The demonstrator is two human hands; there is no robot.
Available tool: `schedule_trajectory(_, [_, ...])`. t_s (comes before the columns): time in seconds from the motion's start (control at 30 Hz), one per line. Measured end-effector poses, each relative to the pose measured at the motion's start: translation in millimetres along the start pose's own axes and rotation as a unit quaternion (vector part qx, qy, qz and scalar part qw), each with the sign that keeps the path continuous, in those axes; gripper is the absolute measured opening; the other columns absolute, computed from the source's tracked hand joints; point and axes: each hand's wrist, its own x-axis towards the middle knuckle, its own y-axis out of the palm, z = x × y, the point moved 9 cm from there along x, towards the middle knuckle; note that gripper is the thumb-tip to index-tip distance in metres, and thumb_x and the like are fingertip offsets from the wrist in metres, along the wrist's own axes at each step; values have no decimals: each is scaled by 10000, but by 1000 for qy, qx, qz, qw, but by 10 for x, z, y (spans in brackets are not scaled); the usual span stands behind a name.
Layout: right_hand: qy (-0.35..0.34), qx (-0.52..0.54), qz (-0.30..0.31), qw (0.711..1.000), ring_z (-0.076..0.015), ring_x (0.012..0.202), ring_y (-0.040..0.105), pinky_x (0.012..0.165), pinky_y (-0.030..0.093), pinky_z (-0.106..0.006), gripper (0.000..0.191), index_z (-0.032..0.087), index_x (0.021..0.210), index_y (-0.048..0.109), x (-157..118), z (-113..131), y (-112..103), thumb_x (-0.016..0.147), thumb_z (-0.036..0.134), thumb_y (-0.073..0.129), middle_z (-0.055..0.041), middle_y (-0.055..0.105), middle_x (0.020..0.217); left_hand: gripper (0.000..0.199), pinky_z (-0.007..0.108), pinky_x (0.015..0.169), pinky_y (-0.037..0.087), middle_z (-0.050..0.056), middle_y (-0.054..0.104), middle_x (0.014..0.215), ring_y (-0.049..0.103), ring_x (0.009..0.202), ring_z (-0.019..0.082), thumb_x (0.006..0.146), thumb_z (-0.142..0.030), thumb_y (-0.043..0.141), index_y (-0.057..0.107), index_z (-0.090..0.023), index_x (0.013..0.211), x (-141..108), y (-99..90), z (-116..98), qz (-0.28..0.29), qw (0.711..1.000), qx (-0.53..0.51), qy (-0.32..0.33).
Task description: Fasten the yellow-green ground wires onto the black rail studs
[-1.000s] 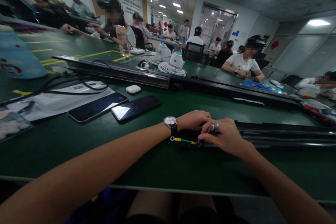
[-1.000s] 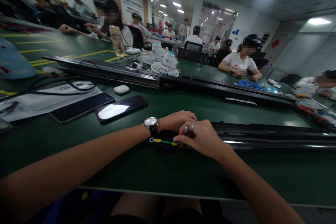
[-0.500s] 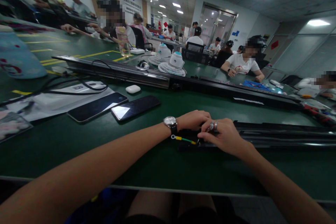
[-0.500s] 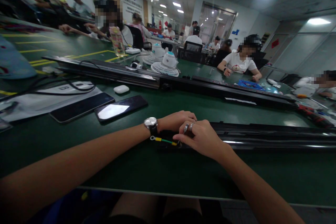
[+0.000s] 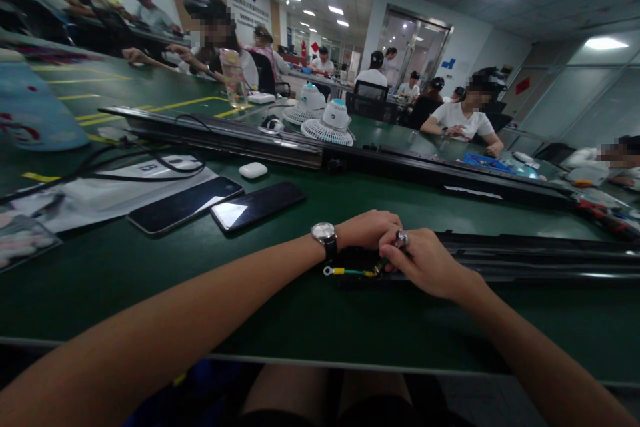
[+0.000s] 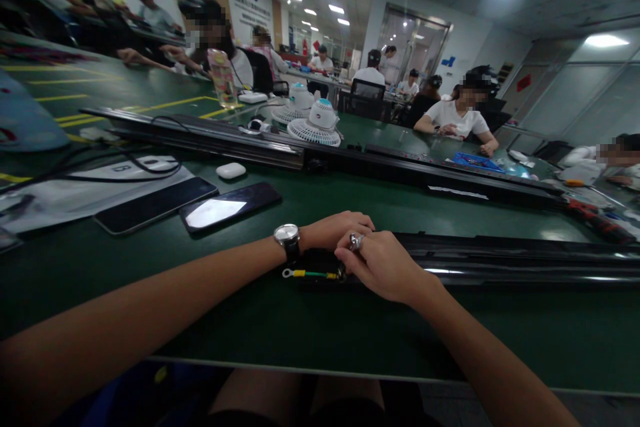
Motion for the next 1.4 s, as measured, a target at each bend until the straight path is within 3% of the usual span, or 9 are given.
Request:
schedule_trajectory(0.27, [24,3,-42,999,-139,610,662,637,444,-249,278,201,847,646,-19,-56,-91,1053,276,474,21,692,663,211,290,919,479,58,691,1120,649,1032,193,872,-75,688,685,-174,1058,-7,16,48,-12,1000,3,-15])
schedule_trajectory(0.47, [31,1,-34,999,-129,586,678,625,459,-238,289,197,833,661,-19,-58,-74,1046,268,479,24,712,656,236,289,916,478,55,689,1151,646,1035,189,862,-60,689,683,-175,1067,-13,12,31,-13,1000,3,0])
schedule_trajectory(0.7, [36,-20,-22,999,-150,550,657,597,430,-269,388,197,672,622,-21,-71,-44,1030,305,516,2,704,603,156,281,908,479,62,692,1149,648,1035,190,884,-91,682,711,-179,1010,-5,23,42,-15,1000,-1,11])
schedule_trajectory(1.1, [4,2,41,999,-155,750,648,750,472,-278,268,213,945,604,10,10,31,1086,254,379,-5,695,838,163,286,951,478,66,703,1162,652,1073,203,887,-159,714,715,-179,1049,9,19,34,0,1000,-9,-2])
schedule_trajectory(1.4, [13,-1,38,999,-172,773,649,757,467,-296,189,223,989,595,42,5,23,1066,248,425,-7,682,860,183,306,941,490,73,698,1160,651,1063,205,911,-169,699,699,-165,1094,-13,-1,8,-2,1000,-17,-2])
